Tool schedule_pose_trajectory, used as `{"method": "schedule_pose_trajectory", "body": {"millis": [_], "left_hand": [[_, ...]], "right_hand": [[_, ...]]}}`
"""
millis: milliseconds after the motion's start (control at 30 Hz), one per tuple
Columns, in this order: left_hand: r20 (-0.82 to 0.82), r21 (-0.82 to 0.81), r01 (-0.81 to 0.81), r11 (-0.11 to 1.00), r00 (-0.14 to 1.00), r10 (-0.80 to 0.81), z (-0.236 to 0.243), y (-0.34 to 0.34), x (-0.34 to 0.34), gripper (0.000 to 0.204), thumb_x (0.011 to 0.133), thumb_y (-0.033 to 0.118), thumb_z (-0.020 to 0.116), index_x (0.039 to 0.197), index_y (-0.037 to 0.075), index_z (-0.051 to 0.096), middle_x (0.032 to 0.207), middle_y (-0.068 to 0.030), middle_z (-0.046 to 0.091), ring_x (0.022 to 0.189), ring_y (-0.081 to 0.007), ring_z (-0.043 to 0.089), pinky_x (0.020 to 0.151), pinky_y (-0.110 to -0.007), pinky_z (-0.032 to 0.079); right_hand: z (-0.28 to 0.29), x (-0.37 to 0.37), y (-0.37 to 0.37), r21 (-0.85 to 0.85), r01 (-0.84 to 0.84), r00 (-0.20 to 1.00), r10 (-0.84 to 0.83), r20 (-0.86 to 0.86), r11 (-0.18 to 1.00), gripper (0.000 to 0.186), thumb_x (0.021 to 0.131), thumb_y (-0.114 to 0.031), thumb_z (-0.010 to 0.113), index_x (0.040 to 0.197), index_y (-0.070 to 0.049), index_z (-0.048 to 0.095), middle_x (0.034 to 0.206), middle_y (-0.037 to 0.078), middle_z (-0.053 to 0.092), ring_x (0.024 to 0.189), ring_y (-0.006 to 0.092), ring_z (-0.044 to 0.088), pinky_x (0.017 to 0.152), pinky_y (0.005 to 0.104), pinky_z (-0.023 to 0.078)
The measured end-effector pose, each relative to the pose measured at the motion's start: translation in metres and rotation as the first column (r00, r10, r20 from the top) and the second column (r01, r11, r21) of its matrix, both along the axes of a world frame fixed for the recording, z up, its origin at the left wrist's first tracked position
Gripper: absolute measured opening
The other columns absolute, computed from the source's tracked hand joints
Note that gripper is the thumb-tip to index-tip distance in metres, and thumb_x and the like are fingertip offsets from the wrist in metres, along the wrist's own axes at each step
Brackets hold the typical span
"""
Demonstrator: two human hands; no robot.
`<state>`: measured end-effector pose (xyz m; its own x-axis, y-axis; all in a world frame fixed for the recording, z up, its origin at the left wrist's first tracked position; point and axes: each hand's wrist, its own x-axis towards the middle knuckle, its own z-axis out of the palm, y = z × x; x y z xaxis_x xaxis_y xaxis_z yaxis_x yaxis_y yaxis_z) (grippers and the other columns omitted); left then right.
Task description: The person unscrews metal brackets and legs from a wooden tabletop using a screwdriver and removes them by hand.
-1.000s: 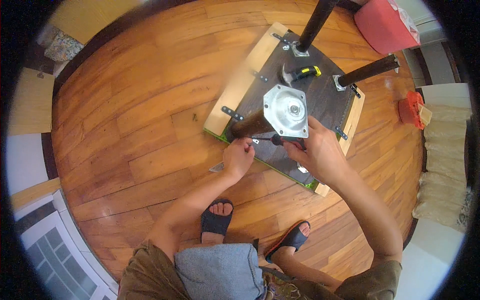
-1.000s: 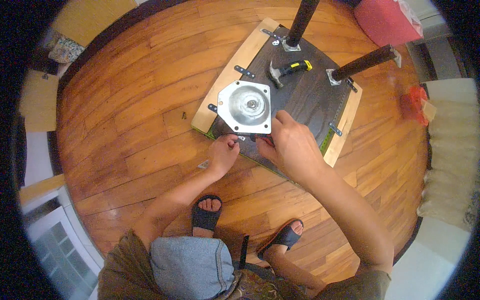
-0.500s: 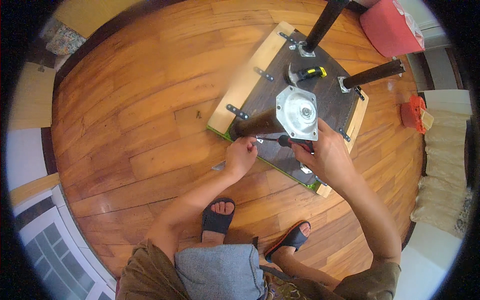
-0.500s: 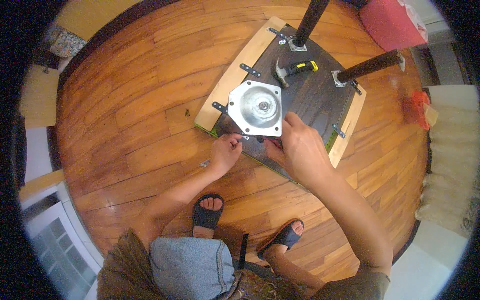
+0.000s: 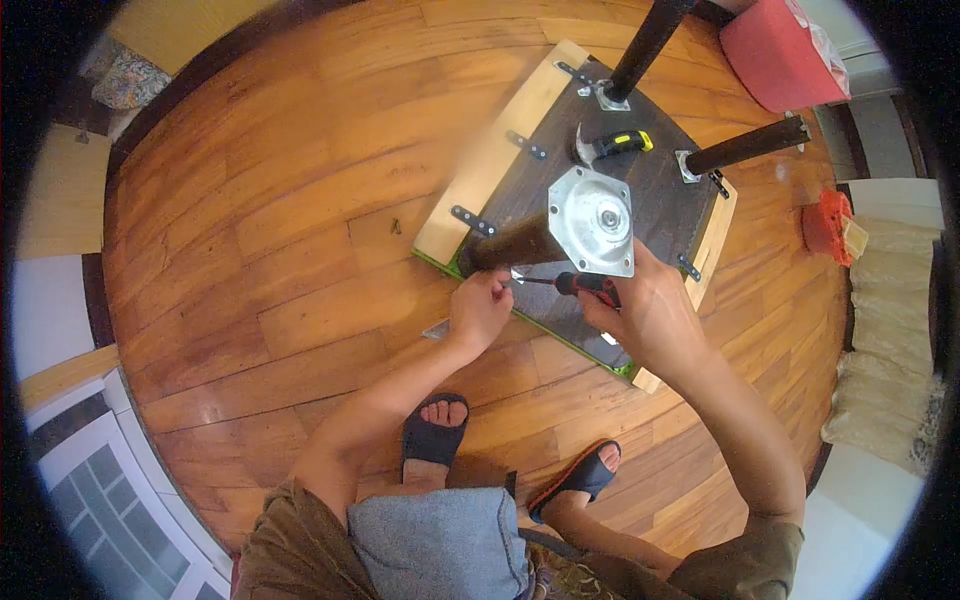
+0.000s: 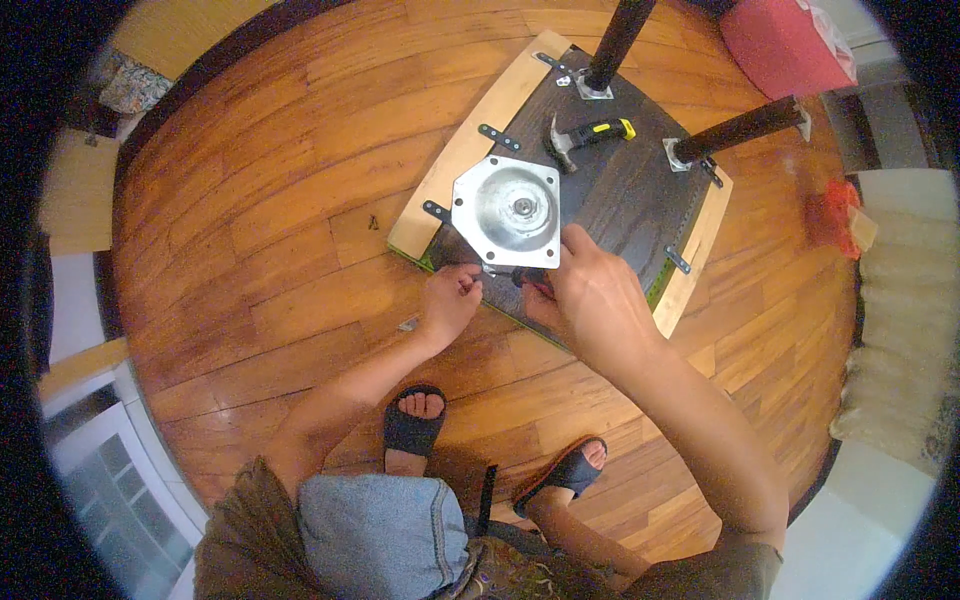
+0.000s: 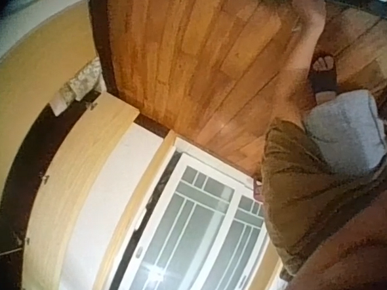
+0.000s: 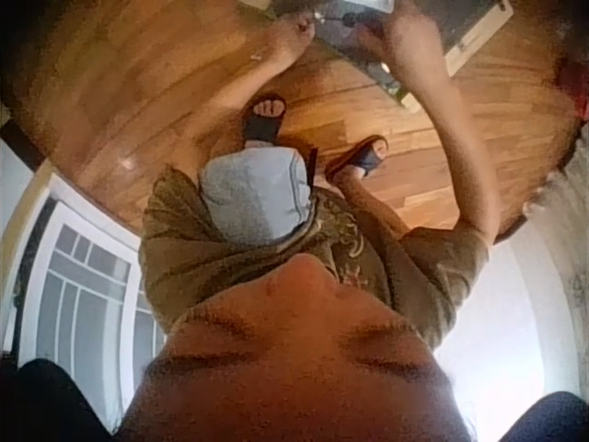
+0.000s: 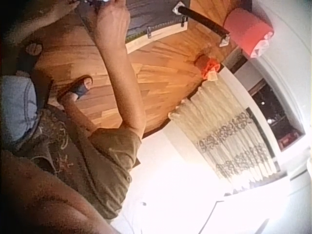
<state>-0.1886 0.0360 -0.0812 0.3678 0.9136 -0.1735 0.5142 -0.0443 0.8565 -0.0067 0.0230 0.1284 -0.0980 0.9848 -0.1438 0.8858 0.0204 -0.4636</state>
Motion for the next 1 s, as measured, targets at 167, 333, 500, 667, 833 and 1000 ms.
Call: {"method": "schedule_pose_trajectory", "body": {"millis": [167,333,500,667,833,1000], "left_hand": [[-0.013,-0.026,0.008,1.0,1.0,-0.009,0.003,0.0,0.001,0.018,0.075,0.012,0.062,0.091,0.004,0.067,0.076,-0.0121,0.062,0.068,-0.0276,0.061,0.064,-0.038,0.049],[-0.059,0.024,0.029,0.999,0.998,-0.028,0.003,0.0,0.001,0.019,0.076,0.013,0.061,0.092,0.006,0.067,0.075,-0.0116,0.061,0.069,-0.0283,0.061,0.063,-0.039,0.049],[-0.087,0.083,0.036,0.996,0.996,-0.028,0.001,0.0,0.002,0.021,0.074,0.013,0.064,0.093,0.004,0.068,0.068,-0.011,0.061,0.062,-0.025,0.058,0.059,-0.036,0.047],[-0.088,0.061,0.05,0.997,0.995,-0.044,0.001,0.0,0.001,0.021,0.075,0.014,0.063,0.093,0.005,0.068,0.072,-0.0114,0.062,0.066,-0.0273,0.059,0.061,-0.038,0.048],[-0.061,0.012,0.035,0.999,0.998,-0.034,0.004,0.001,0.001,0.021,0.076,0.013,0.061,0.094,0.005,0.067,0.075,-0.0116,0.062,0.069,-0.0285,0.061,0.062,-0.039,0.048],[-0.098,0.006,0.041,0.999,0.994,-0.04,0.01,0.001,0.002,0.022,0.076,0.013,0.061,0.096,0.007,0.068,0.075,-0.0115,0.061,0.069,-0.0283,0.061,0.062,-0.039,0.049]], "right_hand": [[0.003,-0.001,0.002,0.019,0.042,0.998,-0.041,-0.04,0.999,0.024,0.073,-0.014,0.067,0.083,0.004,0.054,0.082,0.019,0.05,0.069,0.0384,0.057,0.062,0.0446,0.048],[0.0,-0.001,0.002,0.025,0.021,0.999,-0.02,-0.038,0.999,0.024,0.073,-0.014,0.067,0.083,0.004,0.055,0.082,0.019,0.051,0.07,0.0387,0.057,0.062,0.0448,0.048],[0.0,-0.001,0.001,0.019,0.035,0.998,-0.034,-0.043,0.999,0.023,0.073,-0.014,0.067,0.082,0.003,0.056,0.081,0.019,0.05,0.069,0.0387,0.057,0.062,0.0446,0.049],[-0.001,-0.002,0.002,0.007,0.027,0.999,-0.026,-0.037,1.0,0.023,0.073,-0.014,0.067,0.084,0.003,0.056,0.081,0.019,0.05,0.069,0.0387,0.056,0.062,0.0444,0.049],[0.002,-0.002,0.003,0.017,0.022,0.999,-0.021,-0.045,1.0,0.022,0.073,-0.013,0.067,0.085,0.002,0.056,0.081,0.019,0.05,0.069,0.0385,0.056,0.062,0.0439,0.049],[0.002,-0.001,0.003,0.011,0.023,0.999,-0.023,-0.042,1.0,0.022,0.073,-0.013,0.067,0.085,0.002,0.056,0.081,0.018,0.05,0.068,0.038,0.057,0.062,0.044,0.049]]}}
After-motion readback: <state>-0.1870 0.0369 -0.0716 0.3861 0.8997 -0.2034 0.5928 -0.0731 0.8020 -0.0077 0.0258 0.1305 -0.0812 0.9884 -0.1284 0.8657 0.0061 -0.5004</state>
